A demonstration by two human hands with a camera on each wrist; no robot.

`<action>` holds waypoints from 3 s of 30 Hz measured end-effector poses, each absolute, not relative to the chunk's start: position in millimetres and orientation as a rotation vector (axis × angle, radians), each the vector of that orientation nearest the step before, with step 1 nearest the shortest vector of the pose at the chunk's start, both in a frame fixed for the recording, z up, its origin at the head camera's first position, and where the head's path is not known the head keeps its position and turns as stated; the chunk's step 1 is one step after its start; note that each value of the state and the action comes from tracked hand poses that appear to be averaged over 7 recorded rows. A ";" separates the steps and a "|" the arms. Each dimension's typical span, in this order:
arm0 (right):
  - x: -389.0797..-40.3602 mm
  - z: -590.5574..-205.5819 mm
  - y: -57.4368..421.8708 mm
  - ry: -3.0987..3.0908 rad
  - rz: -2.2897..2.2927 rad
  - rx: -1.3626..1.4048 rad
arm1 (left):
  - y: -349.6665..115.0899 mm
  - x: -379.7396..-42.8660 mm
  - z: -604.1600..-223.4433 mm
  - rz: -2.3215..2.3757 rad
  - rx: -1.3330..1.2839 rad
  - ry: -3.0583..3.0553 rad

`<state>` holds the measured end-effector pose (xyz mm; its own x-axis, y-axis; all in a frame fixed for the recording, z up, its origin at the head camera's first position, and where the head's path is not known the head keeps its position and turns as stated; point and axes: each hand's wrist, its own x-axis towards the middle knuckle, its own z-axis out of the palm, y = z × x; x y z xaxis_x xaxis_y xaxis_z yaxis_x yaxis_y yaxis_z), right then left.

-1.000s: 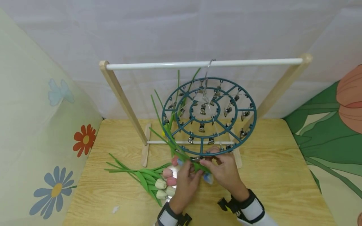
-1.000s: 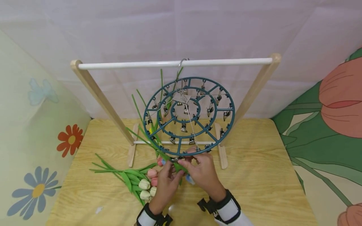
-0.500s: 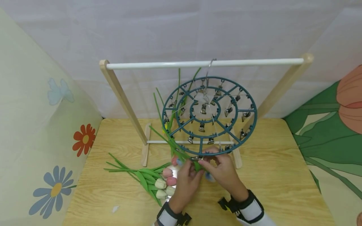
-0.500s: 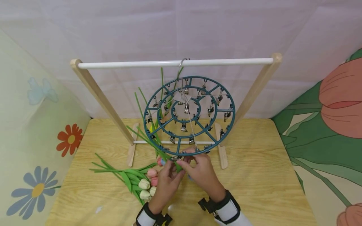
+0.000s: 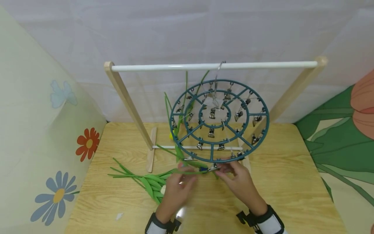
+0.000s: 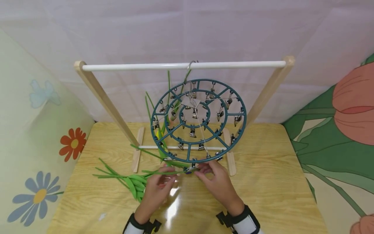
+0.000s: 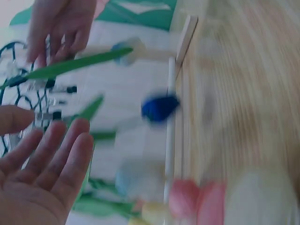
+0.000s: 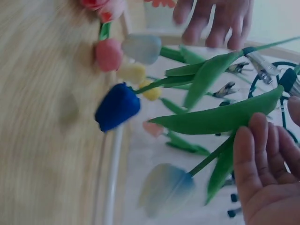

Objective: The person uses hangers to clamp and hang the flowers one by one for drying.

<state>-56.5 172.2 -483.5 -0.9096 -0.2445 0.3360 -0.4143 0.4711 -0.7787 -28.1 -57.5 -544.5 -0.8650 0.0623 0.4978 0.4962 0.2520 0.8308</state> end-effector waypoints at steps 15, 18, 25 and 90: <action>-43.3 -508.6 227.5 -2.735 1.148 0.376 | -183.3 -24.1 -562.0 -1.018 -0.222 -2.756; -45.3 -511.7 240.5 -2.762 1.088 0.353 | -197.2 -24.5 -568.5 -0.890 -0.188 -2.852; -55.3 -522.9 269.6 -2.802 0.894 0.345 | -207.7 -25.7 -587.6 -0.592 -0.249 -2.864; -10.7 -496.7 202.3 -2.709 0.661 1.010 | -109.1 -18.2 -525.1 -0.418 -0.727 -2.534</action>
<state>-10.7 202.3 -496.7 -0.7546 -0.5781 0.3106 -0.6561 0.6714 -0.3445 -18.2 -109.1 -525.1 -0.7501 0.4176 0.5128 0.5602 0.8134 0.1569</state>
